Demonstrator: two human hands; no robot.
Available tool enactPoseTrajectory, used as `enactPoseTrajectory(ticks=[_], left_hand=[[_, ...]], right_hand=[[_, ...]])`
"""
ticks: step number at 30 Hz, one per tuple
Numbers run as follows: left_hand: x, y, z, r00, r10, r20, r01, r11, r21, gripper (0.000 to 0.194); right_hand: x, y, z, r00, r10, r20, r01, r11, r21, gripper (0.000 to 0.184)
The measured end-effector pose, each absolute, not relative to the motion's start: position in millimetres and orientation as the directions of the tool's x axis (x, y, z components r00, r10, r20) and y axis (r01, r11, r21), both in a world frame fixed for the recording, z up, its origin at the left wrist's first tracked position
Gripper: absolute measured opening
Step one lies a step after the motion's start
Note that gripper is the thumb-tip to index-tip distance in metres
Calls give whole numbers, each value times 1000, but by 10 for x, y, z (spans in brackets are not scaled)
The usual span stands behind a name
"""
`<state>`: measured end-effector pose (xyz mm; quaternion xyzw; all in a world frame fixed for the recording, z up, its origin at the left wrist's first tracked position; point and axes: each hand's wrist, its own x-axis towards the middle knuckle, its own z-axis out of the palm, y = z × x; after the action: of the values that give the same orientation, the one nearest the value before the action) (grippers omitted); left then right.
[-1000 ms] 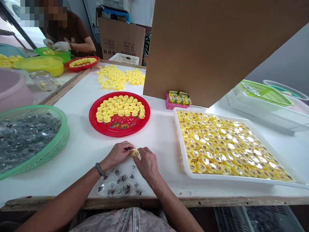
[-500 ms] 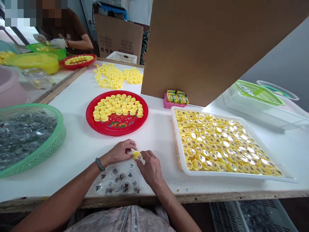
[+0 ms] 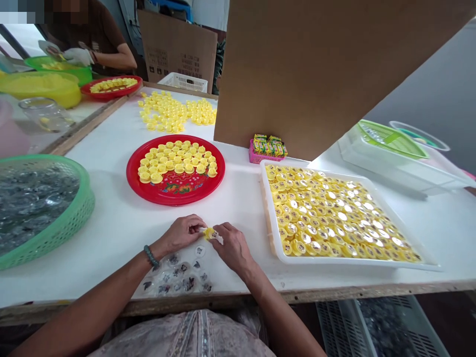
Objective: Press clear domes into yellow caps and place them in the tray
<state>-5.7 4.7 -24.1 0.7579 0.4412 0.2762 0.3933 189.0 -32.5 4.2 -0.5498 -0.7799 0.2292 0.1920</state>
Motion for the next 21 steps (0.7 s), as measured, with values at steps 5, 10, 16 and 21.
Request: enactPoseTrajectory(ticks=[5,10,16,21], left_hand=[[-63,65,-268,458,885,79,454,-309,836,25],[-68,63,-234,472,877,92,439,-324,838,17],[-54,69,-215,469,880,79,435,-308,847,18],[-45,62,-194,443,894,61,428,-271,862,18]], right_hand=[[1892,-199,61,-390,921,17,769,336,-544,20],[1846,-146,104,-420,907,23,778,372,-506,20],[1828,-74,153,-456,890,-20,767,381,-516,9],[1802,-28,130,-491,870,-51,799,426,-424,15]])
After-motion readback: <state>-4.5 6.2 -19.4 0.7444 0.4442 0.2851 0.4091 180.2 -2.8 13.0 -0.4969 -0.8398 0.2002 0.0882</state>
